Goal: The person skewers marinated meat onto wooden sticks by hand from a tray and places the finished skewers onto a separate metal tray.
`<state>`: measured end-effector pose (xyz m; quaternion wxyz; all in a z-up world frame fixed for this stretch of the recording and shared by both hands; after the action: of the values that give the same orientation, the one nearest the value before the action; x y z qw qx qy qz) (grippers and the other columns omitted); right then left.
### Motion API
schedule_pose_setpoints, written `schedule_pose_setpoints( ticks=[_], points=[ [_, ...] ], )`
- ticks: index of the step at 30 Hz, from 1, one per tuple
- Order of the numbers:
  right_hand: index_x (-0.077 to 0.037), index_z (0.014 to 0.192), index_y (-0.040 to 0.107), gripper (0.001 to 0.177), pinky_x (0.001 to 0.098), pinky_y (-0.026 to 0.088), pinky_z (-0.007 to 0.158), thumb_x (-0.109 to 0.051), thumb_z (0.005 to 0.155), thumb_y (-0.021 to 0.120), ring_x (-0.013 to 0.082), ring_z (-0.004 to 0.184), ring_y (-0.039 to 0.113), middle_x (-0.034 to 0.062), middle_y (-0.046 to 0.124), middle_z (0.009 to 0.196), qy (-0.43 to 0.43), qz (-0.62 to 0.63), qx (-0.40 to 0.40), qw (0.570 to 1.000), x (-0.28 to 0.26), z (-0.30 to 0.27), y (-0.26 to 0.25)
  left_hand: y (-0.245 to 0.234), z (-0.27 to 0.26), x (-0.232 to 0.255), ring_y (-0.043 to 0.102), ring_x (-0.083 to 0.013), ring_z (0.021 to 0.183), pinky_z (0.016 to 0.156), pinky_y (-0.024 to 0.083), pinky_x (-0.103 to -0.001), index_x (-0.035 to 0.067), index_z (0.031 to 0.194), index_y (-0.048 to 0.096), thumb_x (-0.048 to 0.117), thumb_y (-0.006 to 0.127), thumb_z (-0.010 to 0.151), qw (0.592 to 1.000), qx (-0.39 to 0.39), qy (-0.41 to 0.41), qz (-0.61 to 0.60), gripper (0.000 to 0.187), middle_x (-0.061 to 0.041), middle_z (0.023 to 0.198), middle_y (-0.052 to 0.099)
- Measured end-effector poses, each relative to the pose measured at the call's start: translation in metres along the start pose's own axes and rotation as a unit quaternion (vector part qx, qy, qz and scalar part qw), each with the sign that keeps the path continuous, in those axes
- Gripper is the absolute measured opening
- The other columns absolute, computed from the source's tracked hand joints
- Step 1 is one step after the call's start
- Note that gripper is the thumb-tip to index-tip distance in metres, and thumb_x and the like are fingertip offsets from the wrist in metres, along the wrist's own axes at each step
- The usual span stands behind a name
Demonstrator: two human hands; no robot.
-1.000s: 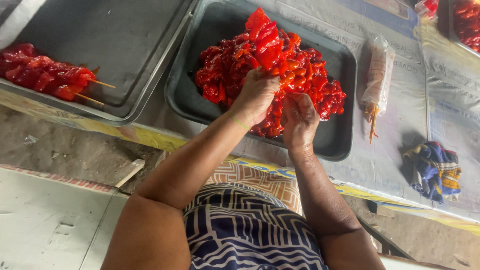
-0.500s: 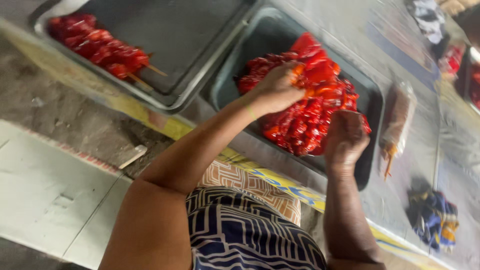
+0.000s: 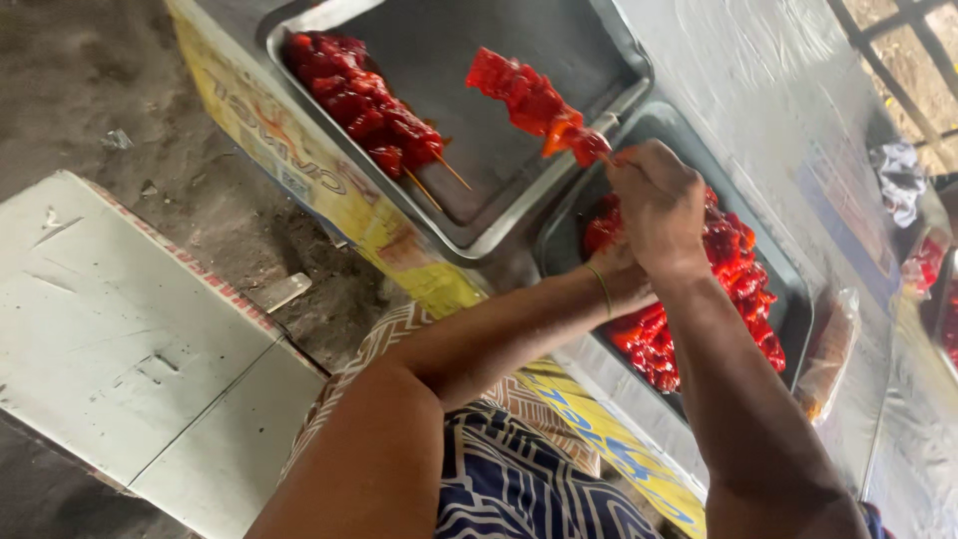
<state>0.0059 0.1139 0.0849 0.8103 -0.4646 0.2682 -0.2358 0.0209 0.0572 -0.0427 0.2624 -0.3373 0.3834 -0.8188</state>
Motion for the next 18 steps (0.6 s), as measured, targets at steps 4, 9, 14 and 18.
schedule_pose_setpoints(
  ticks=[4,9,14,18],
  points=[
    [-0.002,0.095,0.071,0.004,0.0282,0.047,0.063,-0.004,0.098,0.069,0.0092,0.073,0.055,0.0040,0.062,0.079,0.125,0.177,-0.039,0.976,-0.009,0.053,0.061,-0.003,0.006,0.010,0.065,-0.0295,0.102,0.116,0.041,-0.055,0.002,0.120,0.064,0.021,0.055,0.097,1.000,-0.015,0.007,-0.018,0.031,-0.014,0.099,0.065],
    [-0.006,0.092,0.072,0.006,0.0260,0.049,0.062,-0.004,0.091,0.067,0.0114,0.073,0.057,0.0048,0.064,0.084,-0.056,0.080,-0.061,0.993,-0.041,0.089,0.114,-0.007,-0.001,0.022,0.063,-0.0310,0.105,0.115,0.042,-0.054,0.003,0.121,0.064,0.022,0.055,0.097,0.999,-0.021,0.012,-0.024,0.032,-0.016,0.104,0.063],
    [-0.009,0.104,0.075,0.014,0.0299,0.045,0.053,-0.006,0.091,0.070,0.0136,0.062,0.057,0.0051,0.066,0.078,0.285,0.162,-0.211,0.921,-0.047,0.081,0.134,-0.007,-0.004,0.025,0.061,-0.0324,0.109,0.113,0.043,-0.054,0.003,0.121,0.064,0.023,0.055,0.098,0.999,-0.024,0.011,-0.039,0.032,-0.018,0.110,0.061],
    [-0.008,0.108,0.075,0.022,0.0341,0.055,0.069,0.001,0.089,0.069,0.0209,0.080,0.068,0.0106,0.071,0.095,0.108,0.054,-0.173,0.977,-0.070,0.077,0.121,-0.004,-0.005,0.037,0.060,-0.0336,0.112,0.112,0.044,-0.054,0.003,0.121,0.064,0.023,0.055,0.098,0.998,-0.026,0.024,-0.051,0.032,-0.019,0.114,0.060]
  ],
)
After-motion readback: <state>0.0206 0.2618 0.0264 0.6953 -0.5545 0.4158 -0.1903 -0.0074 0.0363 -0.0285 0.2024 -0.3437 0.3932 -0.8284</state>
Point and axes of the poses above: each hand's wrist, its own z-axis towards the middle knuckle, its own y-axis out of the palm, x = y × z, the point moved 3 cm from there along z, towards the middle knuckle
